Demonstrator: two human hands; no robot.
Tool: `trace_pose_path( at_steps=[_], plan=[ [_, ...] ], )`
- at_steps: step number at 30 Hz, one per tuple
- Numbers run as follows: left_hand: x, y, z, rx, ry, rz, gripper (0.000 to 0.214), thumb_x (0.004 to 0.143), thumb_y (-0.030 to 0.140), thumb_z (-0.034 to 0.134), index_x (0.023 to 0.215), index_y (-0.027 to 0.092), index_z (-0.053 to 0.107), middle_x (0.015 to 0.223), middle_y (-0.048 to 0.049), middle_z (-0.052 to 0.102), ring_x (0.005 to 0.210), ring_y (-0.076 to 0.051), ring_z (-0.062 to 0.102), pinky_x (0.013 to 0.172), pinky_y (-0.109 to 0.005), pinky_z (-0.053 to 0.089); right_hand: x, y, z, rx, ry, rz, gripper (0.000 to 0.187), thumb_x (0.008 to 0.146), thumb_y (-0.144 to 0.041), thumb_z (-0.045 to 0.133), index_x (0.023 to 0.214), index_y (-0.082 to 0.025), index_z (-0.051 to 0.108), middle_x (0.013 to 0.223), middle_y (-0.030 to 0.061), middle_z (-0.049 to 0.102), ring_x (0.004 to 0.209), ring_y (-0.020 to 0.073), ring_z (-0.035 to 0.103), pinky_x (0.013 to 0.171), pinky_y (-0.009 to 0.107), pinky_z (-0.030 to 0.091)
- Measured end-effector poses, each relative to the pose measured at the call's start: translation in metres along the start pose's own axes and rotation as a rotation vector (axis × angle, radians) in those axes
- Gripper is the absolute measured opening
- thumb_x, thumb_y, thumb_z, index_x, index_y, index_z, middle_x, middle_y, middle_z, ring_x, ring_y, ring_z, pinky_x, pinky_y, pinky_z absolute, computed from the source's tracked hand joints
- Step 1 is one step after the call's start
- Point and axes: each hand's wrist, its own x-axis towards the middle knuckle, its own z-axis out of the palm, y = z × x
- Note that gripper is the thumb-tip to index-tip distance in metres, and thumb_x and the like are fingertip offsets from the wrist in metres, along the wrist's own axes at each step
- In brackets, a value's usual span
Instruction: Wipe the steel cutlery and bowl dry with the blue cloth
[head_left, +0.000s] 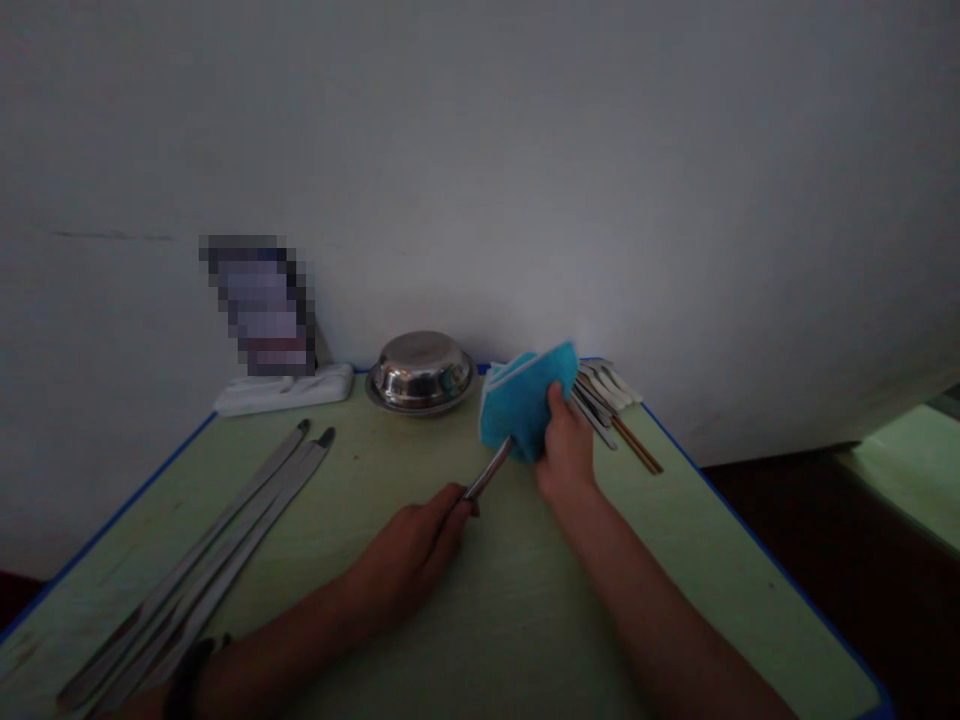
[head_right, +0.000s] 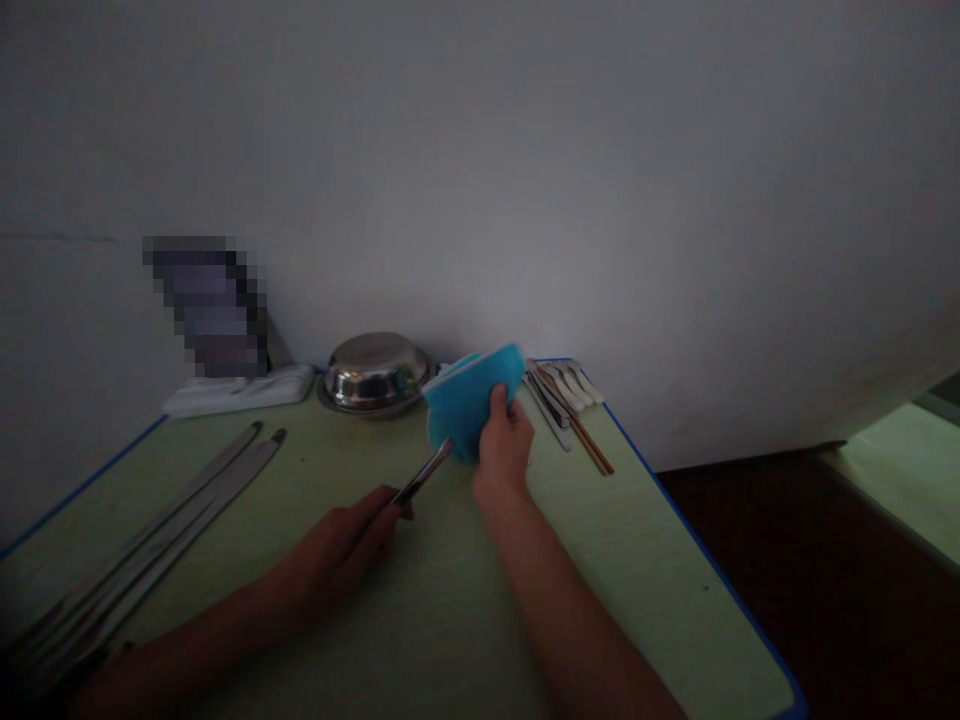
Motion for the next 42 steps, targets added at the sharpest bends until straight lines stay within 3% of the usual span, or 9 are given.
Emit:
trace_pose_path(
  at_steps=[8,12,15,19,24,29,32,37,42],
  plan=[
    [-0.006,0.005,-0.001,0.063,-0.022,0.085,0.029,0.091,0.033,0.027,0.093,0.018,0.052,0.059,0.0029,0.051,0.052,-0.014,0.052,0.054,-0.024,0.037,0.022,-0.024,-0.012,0.131,0.226,0.024,0.02,0.074,-0.034,0.058,0.077,-0.014,0.062,0.071,0.0007,0.068,0.061,0.0116,0.06,0.059,0.025,0.05],
    [-0.008,0.002,-0.002,0.0,-0.019,0.096,0.029,0.091,0.032,0.027,0.093,0.017,0.052,0.055,0.0048,0.047,0.049,-0.013,0.049,0.053,-0.023,0.037,0.013,-0.021,-0.007,0.11,0.103,-0.02,0.028,0.073,-0.041,0.057,0.076,-0.014,0.062,0.068,0.0007,0.067,0.058,0.0108,0.059,0.057,0.024,0.049],
    [-0.007,-0.002,-0.002,-0.07,-0.008,0.078,0.03,0.091,0.034,0.027,0.094,0.018,0.052,0.054,0.0061,0.043,0.048,-0.011,0.045,0.051,-0.022,0.036,0.004,-0.017,-0.002,0.114,0.088,-0.054,0.032,0.075,-0.045,0.052,0.079,-0.014,0.061,0.07,0.0009,0.066,0.06,0.0105,0.058,0.058,0.024,0.048],
    [-0.002,-0.005,-0.002,-0.202,-0.011,0.017,0.031,0.091,0.037,0.026,0.094,0.017,0.05,0.055,0.0062,0.041,0.049,-0.011,0.042,0.049,-0.021,0.036,-0.02,0.001,0.007,-0.001,-0.027,-0.003,0.041,0.077,-0.052,0.045,0.082,-0.014,0.061,0.067,0.0001,0.063,0.057,0.0103,0.055,0.053,0.022,0.043],
    [0.002,-0.007,-0.002,-0.316,0.133,-0.078,0.025,0.085,0.036,0.034,0.075,0.018,0.048,0.061,0.0031,0.046,0.056,-0.012,0.043,0.054,-0.023,0.04,-0.06,0.022,0.016,-0.326,-0.2,-0.01,0.042,0.077,-0.053,0.045,0.069,-0.015,0.059,0.058,-0.0012,0.055,0.056,0.0115,0.049,0.051,0.022,0.037],
    [0.003,-0.007,-0.001,-0.31,0.182,-0.155,0.03,0.082,0.036,0.034,0.059,0.019,0.042,0.053,0.004,0.041,0.049,-0.012,0.038,0.047,-0.023,0.035,-0.072,0.023,0.018,-0.329,-0.269,-0.033,0.036,0.08,-0.048,0.044,0.078,-0.015,0.06,0.067,-0.0005,0.057,0.062,0.0119,0.05,0.057,0.022,0.039],
    [0.004,-0.006,-0.001,-0.316,0.16,-0.162,0.034,0.084,0.038,0.034,0.058,0.019,0.043,0.051,0.0043,0.043,0.047,-0.011,0.04,0.046,-0.023,0.034,-0.064,0.022,0.016,-0.281,-0.256,-0.005,0.035,0.079,-0.048,0.045,0.08,-0.016,0.06,0.068,-0.0009,0.057,0.063,0.0119,0.05,0.059,0.022,0.04],
    [0.001,-0.005,-0.002,-0.34,-0.063,-0.014,0.034,0.089,0.04,0.033,0.072,0.017,0.053,0.054,0.004,0.051,0.05,-0.01,0.047,0.05,-0.021,0.037,-0.037,0.019,0.011,-0.08,-0.09,0.102,0.033,0.077,-0.047,0.048,0.085,-0.017,0.059,0.071,-0.0011,0.061,0.062,0.0122,0.054,0.058,0.024,0.043],
    [0.0,-0.003,-0.001,-0.332,-0.011,0.009,0.035,0.092,0.035,0.03,0.073,0.017,0.052,0.055,0.0038,0.052,0.051,-0.01,0.048,0.054,-0.021,0.038,-0.033,0.016,0.012,-0.017,-0.063,0.132,0.032,0.076,-0.046,0.049,0.089,-0.018,0.057,0.076,-0.0008,0.064,0.062,0.0118,0.056,0.057,0.024,0.043]
  ],
)
